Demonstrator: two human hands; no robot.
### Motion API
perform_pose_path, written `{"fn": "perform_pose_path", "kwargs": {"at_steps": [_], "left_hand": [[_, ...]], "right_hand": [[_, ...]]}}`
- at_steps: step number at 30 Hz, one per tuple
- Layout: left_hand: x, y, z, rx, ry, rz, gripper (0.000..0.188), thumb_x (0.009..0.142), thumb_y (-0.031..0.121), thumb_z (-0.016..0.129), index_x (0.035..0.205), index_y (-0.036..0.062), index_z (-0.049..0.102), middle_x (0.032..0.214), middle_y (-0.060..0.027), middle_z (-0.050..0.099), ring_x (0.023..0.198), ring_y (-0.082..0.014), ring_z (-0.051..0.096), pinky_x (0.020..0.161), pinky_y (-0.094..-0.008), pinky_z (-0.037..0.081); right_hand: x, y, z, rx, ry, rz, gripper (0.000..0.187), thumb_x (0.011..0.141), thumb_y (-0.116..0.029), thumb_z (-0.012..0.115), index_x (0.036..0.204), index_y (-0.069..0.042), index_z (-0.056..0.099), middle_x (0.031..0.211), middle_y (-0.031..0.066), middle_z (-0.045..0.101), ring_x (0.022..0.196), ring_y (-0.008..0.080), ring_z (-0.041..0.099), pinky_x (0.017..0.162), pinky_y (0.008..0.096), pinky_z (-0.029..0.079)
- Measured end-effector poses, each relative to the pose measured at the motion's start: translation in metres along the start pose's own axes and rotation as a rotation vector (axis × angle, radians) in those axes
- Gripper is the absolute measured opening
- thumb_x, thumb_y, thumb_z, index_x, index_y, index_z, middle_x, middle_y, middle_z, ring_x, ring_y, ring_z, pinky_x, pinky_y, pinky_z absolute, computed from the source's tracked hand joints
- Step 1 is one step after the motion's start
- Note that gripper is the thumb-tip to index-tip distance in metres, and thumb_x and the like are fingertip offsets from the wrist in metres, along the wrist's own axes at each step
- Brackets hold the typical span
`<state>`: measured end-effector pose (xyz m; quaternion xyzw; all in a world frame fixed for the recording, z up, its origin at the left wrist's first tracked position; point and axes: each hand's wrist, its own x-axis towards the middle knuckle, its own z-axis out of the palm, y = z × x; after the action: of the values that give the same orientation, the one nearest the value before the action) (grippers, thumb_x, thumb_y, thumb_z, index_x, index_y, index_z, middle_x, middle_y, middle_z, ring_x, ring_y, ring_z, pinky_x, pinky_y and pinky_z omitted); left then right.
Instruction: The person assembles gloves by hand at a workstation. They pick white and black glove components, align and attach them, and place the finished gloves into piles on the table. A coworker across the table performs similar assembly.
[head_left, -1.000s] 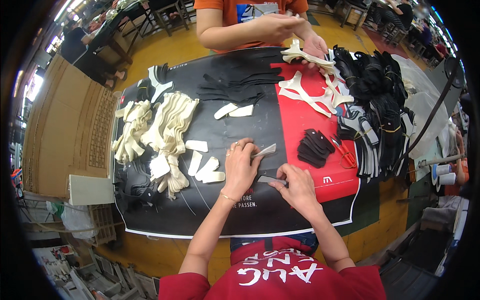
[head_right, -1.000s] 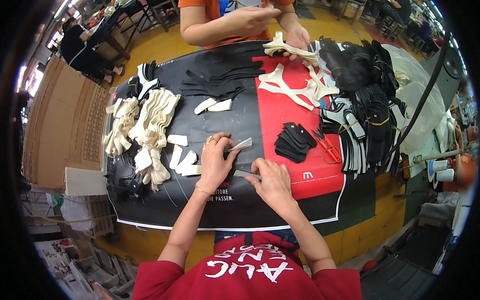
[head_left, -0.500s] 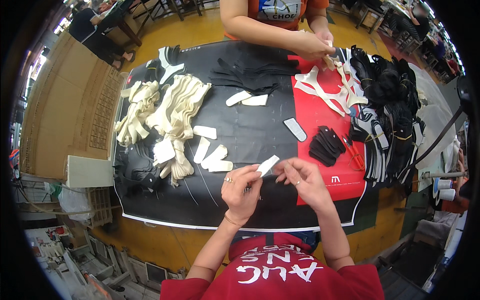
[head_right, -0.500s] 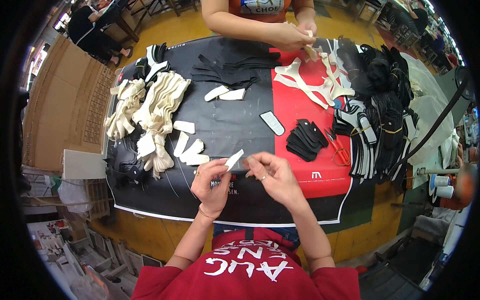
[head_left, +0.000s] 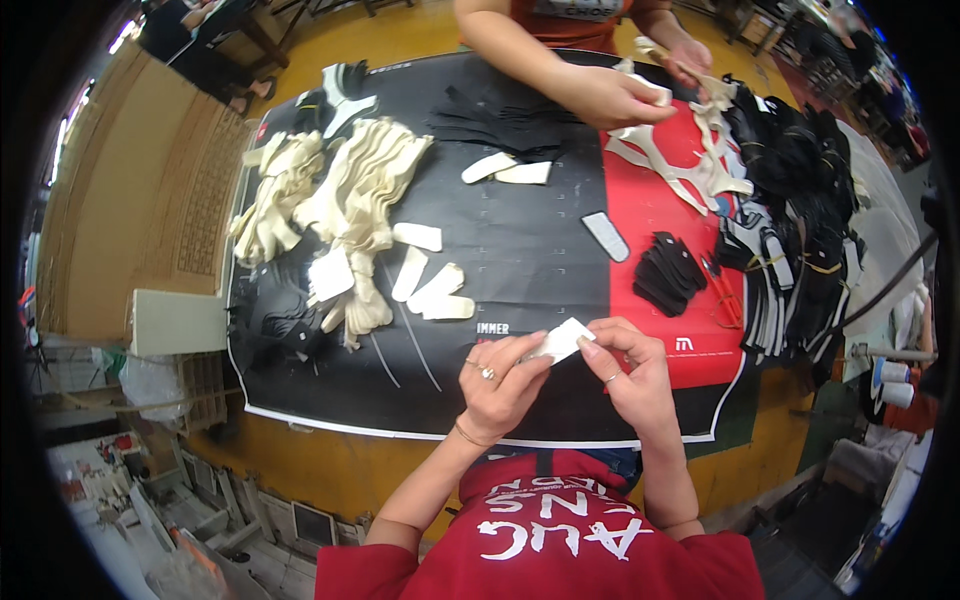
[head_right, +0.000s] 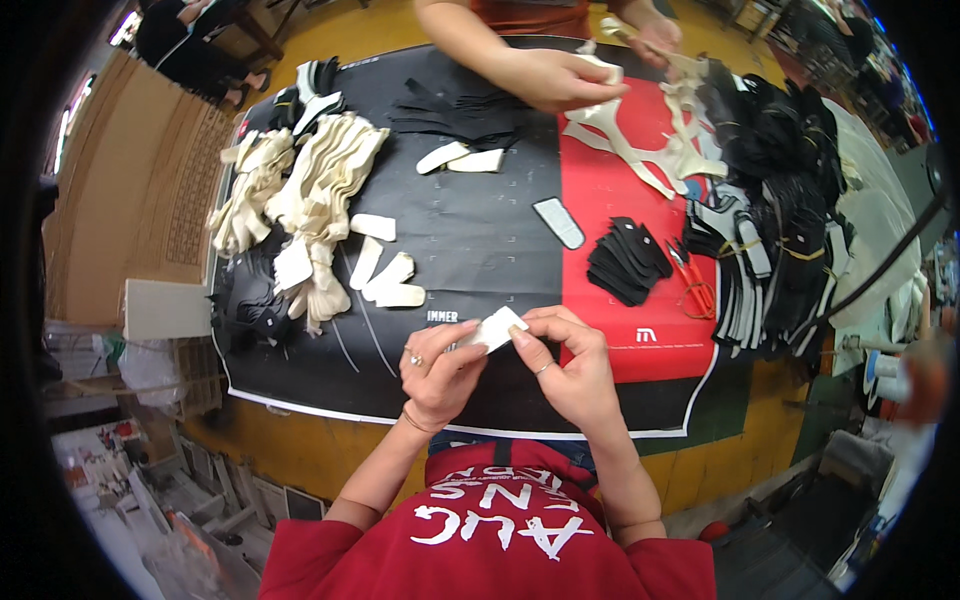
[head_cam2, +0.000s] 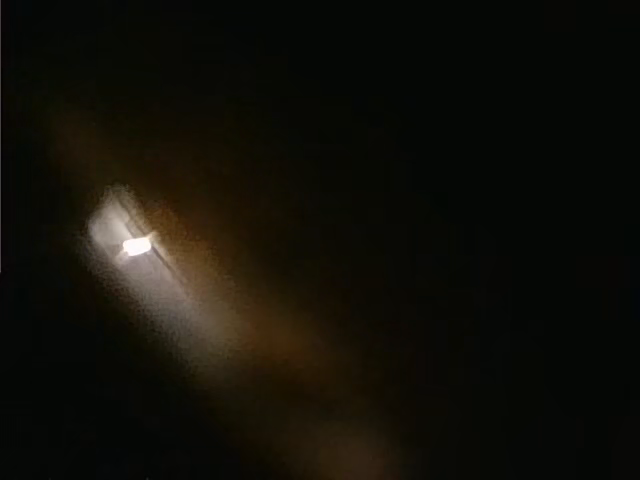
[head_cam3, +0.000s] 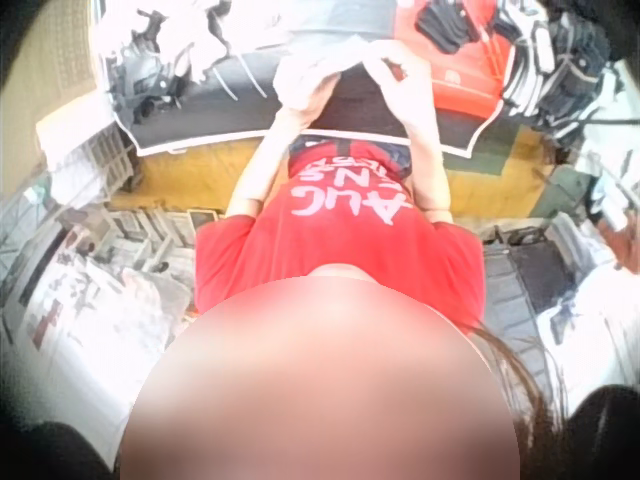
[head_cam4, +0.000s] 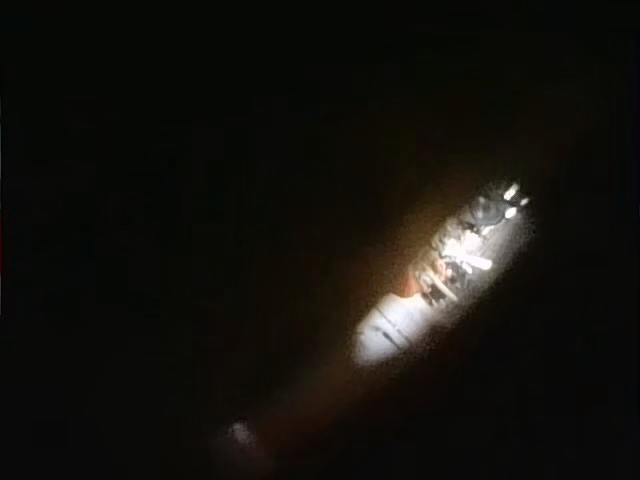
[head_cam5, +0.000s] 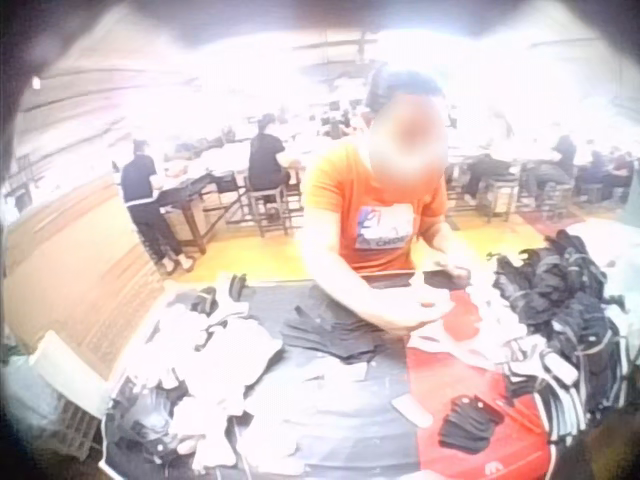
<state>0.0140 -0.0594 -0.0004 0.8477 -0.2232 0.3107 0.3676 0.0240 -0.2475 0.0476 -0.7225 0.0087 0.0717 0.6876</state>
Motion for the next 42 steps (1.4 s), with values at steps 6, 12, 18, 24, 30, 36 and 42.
{"fn": "perform_pose_path", "kwargs": {"at_steps": [6,12,18,24,30,36,42], "left_hand": [[-0.008,-0.018,-0.021,0.226,-0.034,-0.322,0.043,0.078,0.013,0.081,0.118,0.0074,0.067,0.129,-0.017,0.06,0.111,-0.0312,0.059,0.095,-0.0428,0.041],[-0.007,-0.047,-0.055,0.367,0.006,-0.711,0.04,0.09,0.018,0.072,0.124,0.0019,0.061,0.104,-0.0128,0.065,0.1,-0.0268,0.061,0.088,-0.0403,0.041],[-0.011,-0.044,-0.052,-0.016,0.122,-0.889,0.029,0.093,0.006,0.066,0.121,0.0005,0.061,0.085,-0.0094,0.071,0.076,-0.018,0.066,0.073,-0.03,0.047],[-0.01,-0.03,-0.055,-0.46,0.25,-1.059,0.027,0.094,0.002,0.066,0.121,-0.0016,0.062,0.097,-0.0089,0.072,0.085,-0.0102,0.064,0.079,-0.0258,0.05],[0.0,0.011,-0.041,-0.754,0.153,-0.994,0.011,0.09,-0.002,0.071,0.101,-0.0058,0.072,0.109,-0.0108,0.068,0.09,-0.0101,0.064,0.082,-0.0237,0.052],[0.011,0.02,-0.03,-0.847,0.106,-0.96,0.013,0.09,-0.003,0.071,0.102,-0.0054,0.073,0.105,-0.0103,0.069,0.087,-0.0098,0.065,0.077,-0.0231,0.054],[0.017,0.02,-0.036,-0.345,-0.051,-0.623,0.018,0.084,-0.002,0.072,0.102,-0.0014,0.074,0.1,-0.0128,0.07,0.085,-0.0199,0.07,0.075,-0.0291,0.055]], "right_hand": [[0.053,0.016,0.015,-0.075,0.047,-0.098,0.017,0.092,-0.009,0.069,0.09,0.007,0.068,0.091,0.0084,0.067,0.078,0.0127,0.061,0.071,0.0267,0.047],[0.089,0.025,0.056,-0.811,0.171,-0.407,0.045,0.088,-0.026,0.074,0.124,-0.001,0.062,0.115,0.0131,0.061,0.105,0.0276,0.057,0.088,0.0387,0.045],[0.068,0.037,0.103,-0.816,-0.2,-0.644,0.05,0.082,-0.024,0.077,0.127,-0.007,0.063,0.115,0.0102,0.064,0.108,0.0283,0.059,0.09,0.0407,0.044],[0.06,0.039,0.099,-0.62,0.013,-0.706,0.027,0.078,-0.011,0.078,0.104,-0.009,0.075,0.097,0.003,0.07,0.084,0.0227,0.065,0.076,0.0344,0.047],[0.018,0.029,0.063,-0.651,0.164,-0.688,0.031,0.073,-0.004,0.081,0.103,-0.009,0.078,0.099,0.0074,0.069,0.076,0.02,0.064,0.065,0.0314,0.048],[0.006,0.029,0.047,-0.719,0.261,-0.711,0.038,0.076,-0.004,0.081,0.113,-0.01,0.074,0.1,0.0071,0.068,0.075,0.0202,0.064,0.064,0.0331,0.05],[-0.014,-0.003,0.036,-0.55,0.075,-0.408,0.024,0.085,-0.007,0.076,0.107,0.0,0.071,0.096,0.0113,0.066,0.079,0.0254,0.069,0.066,0.0331,0.056]]}}
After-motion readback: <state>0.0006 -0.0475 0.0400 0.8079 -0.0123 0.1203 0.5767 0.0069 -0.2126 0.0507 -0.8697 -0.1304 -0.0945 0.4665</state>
